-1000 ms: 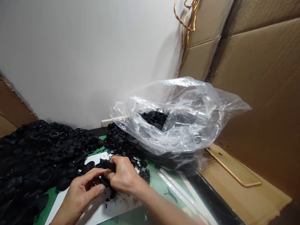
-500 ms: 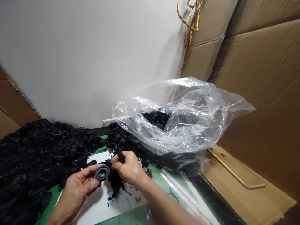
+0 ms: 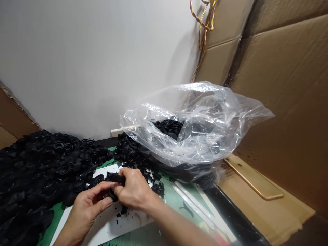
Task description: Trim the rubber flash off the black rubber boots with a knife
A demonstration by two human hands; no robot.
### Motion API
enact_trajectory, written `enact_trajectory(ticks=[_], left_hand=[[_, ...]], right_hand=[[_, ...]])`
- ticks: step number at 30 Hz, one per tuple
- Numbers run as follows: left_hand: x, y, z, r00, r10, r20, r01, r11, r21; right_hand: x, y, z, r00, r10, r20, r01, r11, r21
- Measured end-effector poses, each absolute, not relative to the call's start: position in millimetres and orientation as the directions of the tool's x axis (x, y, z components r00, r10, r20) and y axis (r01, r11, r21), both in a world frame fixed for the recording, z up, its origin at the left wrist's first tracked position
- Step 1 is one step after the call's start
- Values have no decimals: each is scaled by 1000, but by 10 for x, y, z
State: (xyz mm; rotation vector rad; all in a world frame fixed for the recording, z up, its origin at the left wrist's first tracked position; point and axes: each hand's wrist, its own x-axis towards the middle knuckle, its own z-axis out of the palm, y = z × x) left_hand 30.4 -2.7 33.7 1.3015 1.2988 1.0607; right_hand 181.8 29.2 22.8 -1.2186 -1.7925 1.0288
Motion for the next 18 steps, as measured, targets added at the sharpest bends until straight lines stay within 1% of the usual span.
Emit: enact_trajectory(ticks=[3, 6, 8, 11, 14, 18], left_hand=[[290, -17, 311, 91, 987, -131, 36, 129, 991], [277, -5, 286, 112, 974, -199, -48, 205, 978], [264, -4, 273, 120, 967, -226, -70, 236, 969], [239, -5, 262, 117, 963, -241, -55, 249, 967], [223, 0, 258, 112, 965, -238, -47, 244, 969], [228, 15, 262, 135, 963, -232, -58, 242, 969]], right_hand=[[1837, 294, 240, -289, 951, 111, 308, 202, -930], [1857, 304, 240, -285, 956, 69, 219, 135, -966], [1872, 316, 234, -288, 957, 38, 173, 91, -981], [1895, 333, 243, -315, 949, 12, 113, 50, -992], [1902, 331, 277, -340, 940, 34, 88, 68, -994], [1862, 303, 296, -315, 946, 81, 134, 129, -983]])
